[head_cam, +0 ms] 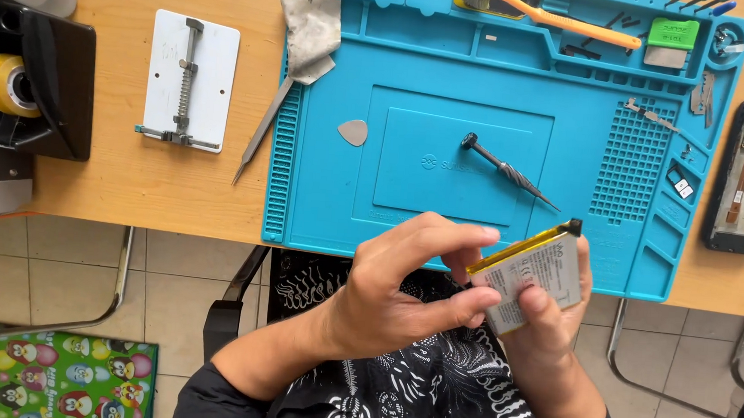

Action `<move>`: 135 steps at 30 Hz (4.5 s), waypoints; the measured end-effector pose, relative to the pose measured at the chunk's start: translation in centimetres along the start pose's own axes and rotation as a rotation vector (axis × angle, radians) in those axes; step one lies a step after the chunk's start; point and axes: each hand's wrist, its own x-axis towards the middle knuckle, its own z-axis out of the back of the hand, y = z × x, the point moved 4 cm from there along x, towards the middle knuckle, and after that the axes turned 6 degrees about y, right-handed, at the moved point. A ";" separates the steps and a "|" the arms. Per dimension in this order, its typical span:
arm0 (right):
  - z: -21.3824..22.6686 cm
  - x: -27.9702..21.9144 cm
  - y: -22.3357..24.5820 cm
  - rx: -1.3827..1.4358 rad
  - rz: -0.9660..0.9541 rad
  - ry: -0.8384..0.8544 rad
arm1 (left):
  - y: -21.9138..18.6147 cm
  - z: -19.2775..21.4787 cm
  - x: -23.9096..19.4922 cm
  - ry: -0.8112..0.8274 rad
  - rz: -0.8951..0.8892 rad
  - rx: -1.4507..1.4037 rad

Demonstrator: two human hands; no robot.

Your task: The person removes a yellow adhesive strip from a rectangular lithium-ion battery using fingers and tweezers, then applies a new strip to the battery edge. The battery is handled over a blue work mat with various tools nearby.

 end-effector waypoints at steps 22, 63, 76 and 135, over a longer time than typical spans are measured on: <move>-9.0 1.3 2.0 0.370 -0.594 0.182 | -1.2 3.1 -1.0 -0.037 -0.116 0.443; -6.8 1.4 2.3 -0.587 0.262 0.501 | -0.7 1.8 1.9 0.044 0.074 0.172; -3.8 -0.3 0.0 -0.311 0.068 0.272 | 0.7 1.5 1.6 -0.015 0.078 0.151; -8.6 4.6 3.5 -0.706 0.170 0.500 | -1.1 1.0 6.0 0.185 -0.539 1.026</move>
